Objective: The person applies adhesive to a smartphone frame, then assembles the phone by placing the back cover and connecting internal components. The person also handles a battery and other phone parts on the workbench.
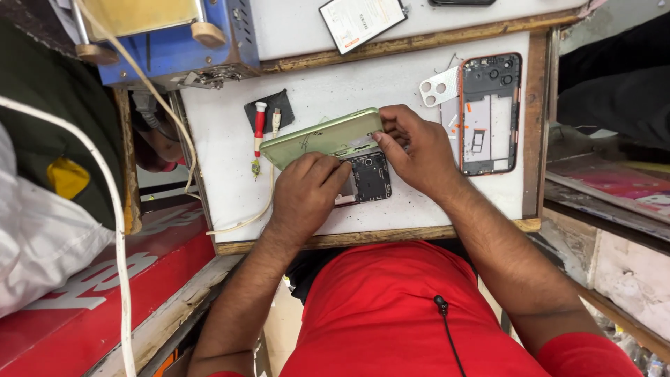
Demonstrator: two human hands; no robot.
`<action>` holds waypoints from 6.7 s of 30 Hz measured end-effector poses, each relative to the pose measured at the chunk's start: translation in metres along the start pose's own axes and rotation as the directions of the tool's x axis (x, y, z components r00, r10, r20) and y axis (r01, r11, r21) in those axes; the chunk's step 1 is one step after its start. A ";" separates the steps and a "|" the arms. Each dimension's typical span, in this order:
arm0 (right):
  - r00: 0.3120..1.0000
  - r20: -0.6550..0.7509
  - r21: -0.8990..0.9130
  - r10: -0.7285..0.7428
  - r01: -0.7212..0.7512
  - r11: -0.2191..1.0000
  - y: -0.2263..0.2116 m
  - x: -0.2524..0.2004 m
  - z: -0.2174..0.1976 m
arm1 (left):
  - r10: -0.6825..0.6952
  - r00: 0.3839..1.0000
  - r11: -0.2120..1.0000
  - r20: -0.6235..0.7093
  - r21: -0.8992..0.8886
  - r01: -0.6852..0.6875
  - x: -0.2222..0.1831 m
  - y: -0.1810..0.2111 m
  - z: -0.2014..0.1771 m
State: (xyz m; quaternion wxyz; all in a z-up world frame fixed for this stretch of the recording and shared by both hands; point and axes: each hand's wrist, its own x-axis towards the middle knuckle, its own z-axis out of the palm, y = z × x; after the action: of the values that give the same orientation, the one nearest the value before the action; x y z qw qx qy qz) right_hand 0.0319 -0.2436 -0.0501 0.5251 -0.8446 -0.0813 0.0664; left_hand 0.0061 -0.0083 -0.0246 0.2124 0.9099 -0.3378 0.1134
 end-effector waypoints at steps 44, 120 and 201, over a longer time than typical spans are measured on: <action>0.999 0.031 0.034 -0.019 0.018 0.999 -0.002 -0.003 -0.006 | -0.475 0.878 0.835 0.066 -0.282 0.473 0.013 0.022 0.002; 0.997 0.054 0.041 -0.056 0.053 0.998 -0.013 -0.009 -0.014 | -0.152 0.979 0.966 0.134 0.230 0.118 0.002 0.054 0.001; 0.996 0.089 -0.014 -0.010 0.011 1.000 -0.028 -0.008 -0.014 | -0.112 0.919 0.899 0.378 0.433 -0.068 0.017 0.072 0.002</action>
State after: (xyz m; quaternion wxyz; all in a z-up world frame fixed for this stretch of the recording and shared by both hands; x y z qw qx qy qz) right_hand 0.0251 -0.2452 -0.0186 0.5152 -0.8441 -0.1096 0.1005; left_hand -0.0290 -0.0678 0.0017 -0.0683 0.9419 -0.3290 -0.0012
